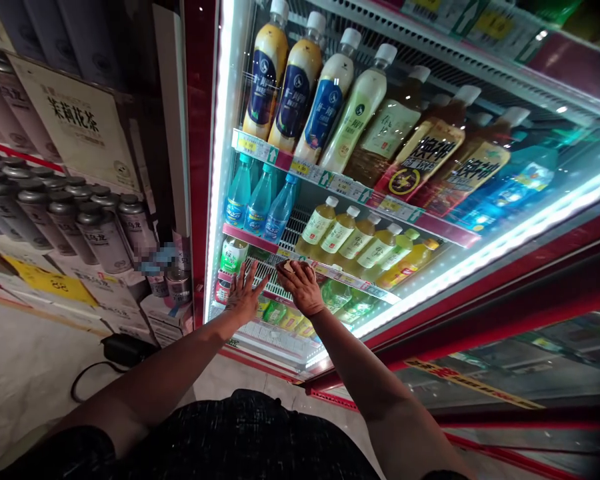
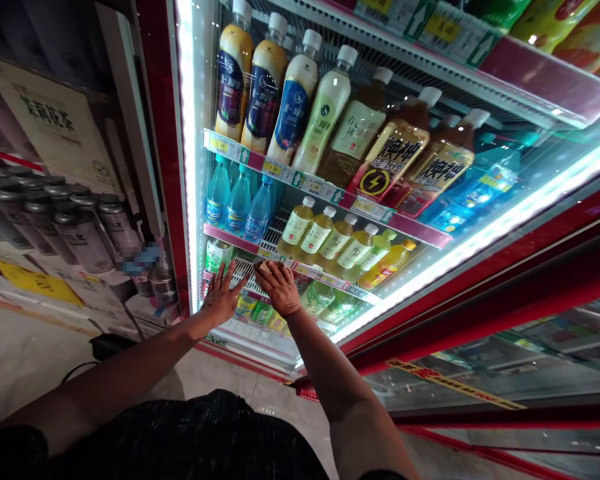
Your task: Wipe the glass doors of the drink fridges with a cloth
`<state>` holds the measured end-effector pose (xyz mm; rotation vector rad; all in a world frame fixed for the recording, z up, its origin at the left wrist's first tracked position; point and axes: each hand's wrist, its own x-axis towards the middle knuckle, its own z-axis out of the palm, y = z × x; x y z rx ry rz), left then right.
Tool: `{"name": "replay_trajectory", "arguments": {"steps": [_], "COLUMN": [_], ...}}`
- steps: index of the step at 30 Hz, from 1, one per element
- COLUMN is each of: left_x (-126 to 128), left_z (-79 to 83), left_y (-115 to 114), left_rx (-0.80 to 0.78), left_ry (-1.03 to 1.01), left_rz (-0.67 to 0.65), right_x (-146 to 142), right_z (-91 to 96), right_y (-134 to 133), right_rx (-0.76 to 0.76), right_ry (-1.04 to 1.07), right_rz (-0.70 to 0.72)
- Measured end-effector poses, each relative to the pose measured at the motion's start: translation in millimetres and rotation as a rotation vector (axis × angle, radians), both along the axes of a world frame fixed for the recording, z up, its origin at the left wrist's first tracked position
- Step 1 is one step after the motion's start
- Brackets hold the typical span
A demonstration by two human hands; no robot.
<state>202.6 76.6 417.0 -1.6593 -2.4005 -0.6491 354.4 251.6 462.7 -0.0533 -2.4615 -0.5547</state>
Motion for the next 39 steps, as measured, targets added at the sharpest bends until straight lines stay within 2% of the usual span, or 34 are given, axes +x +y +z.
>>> {"name": "replay_trajectory", "arguments": {"steps": [3,6,9,12,18,24,30,35,39], "left_x": [-6.7,-10.7,-15.0,-20.5,-30.0,-34.6,-37.9,-42.0,-47.7], "left_z": [-1.0,-1.2,-1.2,-1.6,-2.6,-0.5,0.2,0.2,-0.5], "left_y": [-2.2,-3.6,-6.3,-9.0,-11.3,-15.0,-16.9,-18.0,-20.1], "left_rx": [-0.015,-0.037,-0.047,-0.046,-0.034,-0.024,-0.010,0.000,0.012], "left_ry": [-0.015,-0.028,-0.034,-0.042,-0.065,-0.053,-0.030,-0.034,-0.036], "left_rz": [-0.006,-0.026,-0.044,-0.048,-0.029,-0.029,-0.019,-0.016,-0.003], "right_x": [-8.3,-15.1,-16.4,-19.9,-36.2,-38.5,-45.6,-45.2,-52.5], "right_z": [3.8,-0.9,-6.6,-3.2,0.8,-1.2,3.4,6.0,13.6], "right_y": [-3.2,-7.1,-9.4,-8.7,-11.9,-16.0,-18.7,-20.3,-20.4], "right_rx": [-0.013,-0.013,0.000,-0.022,-0.040,-0.014,0.006,0.044,0.012], "right_ry": [0.092,0.151,0.055,-0.004,0.138,0.054,0.147,0.034,0.108], "right_rz": [-0.053,-0.102,-0.074,-0.059,-0.124,-0.062,-0.111,-0.035,-0.084]}}
